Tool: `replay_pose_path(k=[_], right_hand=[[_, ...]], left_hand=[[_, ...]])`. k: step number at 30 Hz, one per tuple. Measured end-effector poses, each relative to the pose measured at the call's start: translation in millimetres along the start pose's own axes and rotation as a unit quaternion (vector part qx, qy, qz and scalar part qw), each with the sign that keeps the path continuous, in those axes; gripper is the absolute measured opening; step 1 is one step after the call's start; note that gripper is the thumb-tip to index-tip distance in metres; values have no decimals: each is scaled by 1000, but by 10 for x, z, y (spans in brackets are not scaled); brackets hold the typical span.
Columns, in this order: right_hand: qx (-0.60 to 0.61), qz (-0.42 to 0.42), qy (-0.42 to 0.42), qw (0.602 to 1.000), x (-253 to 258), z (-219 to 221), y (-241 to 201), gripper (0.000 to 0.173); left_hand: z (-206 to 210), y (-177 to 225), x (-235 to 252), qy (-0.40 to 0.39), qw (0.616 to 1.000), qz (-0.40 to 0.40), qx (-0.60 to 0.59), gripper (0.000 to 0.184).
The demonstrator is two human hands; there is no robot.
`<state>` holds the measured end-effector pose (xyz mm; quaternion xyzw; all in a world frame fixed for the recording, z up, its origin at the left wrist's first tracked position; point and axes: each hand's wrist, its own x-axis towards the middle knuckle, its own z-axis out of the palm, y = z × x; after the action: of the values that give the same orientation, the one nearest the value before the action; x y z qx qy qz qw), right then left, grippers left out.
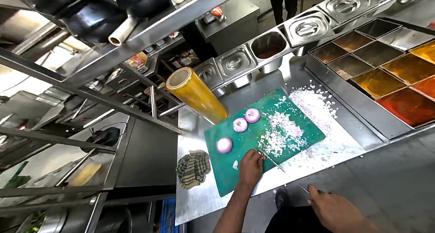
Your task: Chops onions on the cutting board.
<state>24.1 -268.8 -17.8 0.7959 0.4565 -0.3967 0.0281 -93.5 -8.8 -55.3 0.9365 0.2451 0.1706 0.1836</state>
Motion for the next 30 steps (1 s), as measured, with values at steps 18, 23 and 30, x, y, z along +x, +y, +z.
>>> replay_pose_path(k=[18,23,30], right_hand=[[119,38,283,951,-199,-469,698,49],[40,187,268,944,-28,-805,735,62],[1,212,213,954,45,-900,662,51]], left_hand=[[283,79,55,74,997,12,-19,18],[307,134,105,194,970,-11,-143,20],[-43,-148,104,302,945,-99,-74,38]])
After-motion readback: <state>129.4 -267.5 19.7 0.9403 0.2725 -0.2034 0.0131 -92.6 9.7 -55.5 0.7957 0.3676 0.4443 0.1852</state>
